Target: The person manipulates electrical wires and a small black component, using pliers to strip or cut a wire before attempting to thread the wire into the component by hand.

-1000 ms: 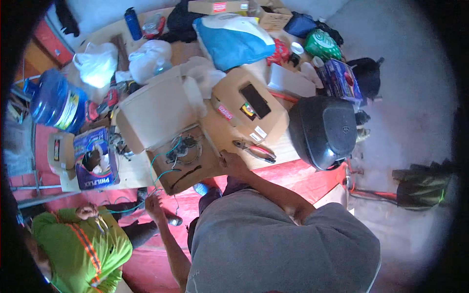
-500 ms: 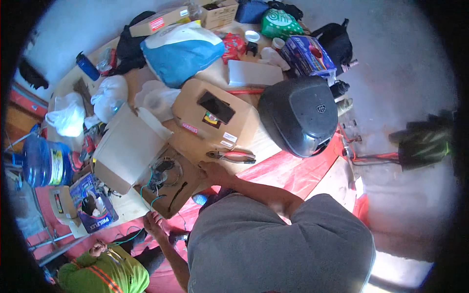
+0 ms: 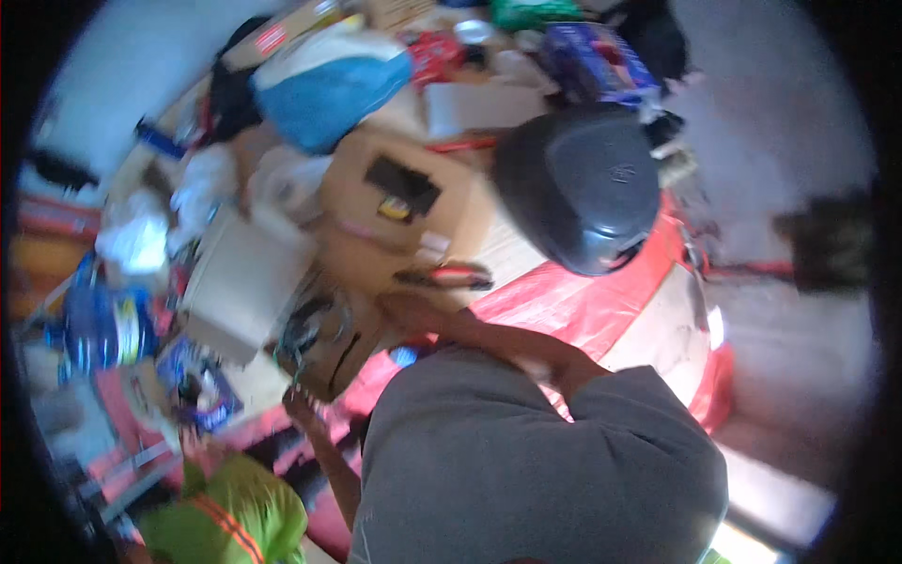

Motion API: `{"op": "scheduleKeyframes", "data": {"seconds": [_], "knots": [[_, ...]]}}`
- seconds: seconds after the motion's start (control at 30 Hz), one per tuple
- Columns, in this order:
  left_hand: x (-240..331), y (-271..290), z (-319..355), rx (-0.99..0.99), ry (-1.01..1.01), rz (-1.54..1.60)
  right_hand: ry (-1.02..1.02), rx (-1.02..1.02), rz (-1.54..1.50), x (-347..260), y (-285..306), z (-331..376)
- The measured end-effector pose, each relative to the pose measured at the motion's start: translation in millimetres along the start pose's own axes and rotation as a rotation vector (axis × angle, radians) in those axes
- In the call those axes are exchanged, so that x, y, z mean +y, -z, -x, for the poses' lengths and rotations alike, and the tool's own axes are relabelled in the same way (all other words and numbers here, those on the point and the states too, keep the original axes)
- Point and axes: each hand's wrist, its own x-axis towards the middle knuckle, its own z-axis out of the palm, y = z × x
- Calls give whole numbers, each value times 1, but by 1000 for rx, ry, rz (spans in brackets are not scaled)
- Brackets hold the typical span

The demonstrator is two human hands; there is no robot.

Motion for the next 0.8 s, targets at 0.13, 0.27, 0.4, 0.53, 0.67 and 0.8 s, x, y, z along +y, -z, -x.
{"op": "scheduleKeyframes", "data": {"seconds": [0.13,0.27,0.4,0.53,0.67,0.8], "knots": [[14,-64,20,183,-62,-171,169,120,-105,2,21,13],[36,-90,31,175,-82,-272,-75,67,-183,8,18,12],[29,-83,55,187,-203,-261,67,161,-128,-27,36,3],[38,-116,69,103,-232,-242,215,214,-77,-11,41,-11],[25,-101,71,141,-259,-221,47,19,13,-23,48,-34],[44,-90,69,192,-265,-341,2,-79,164,-18,44,-47]]}}
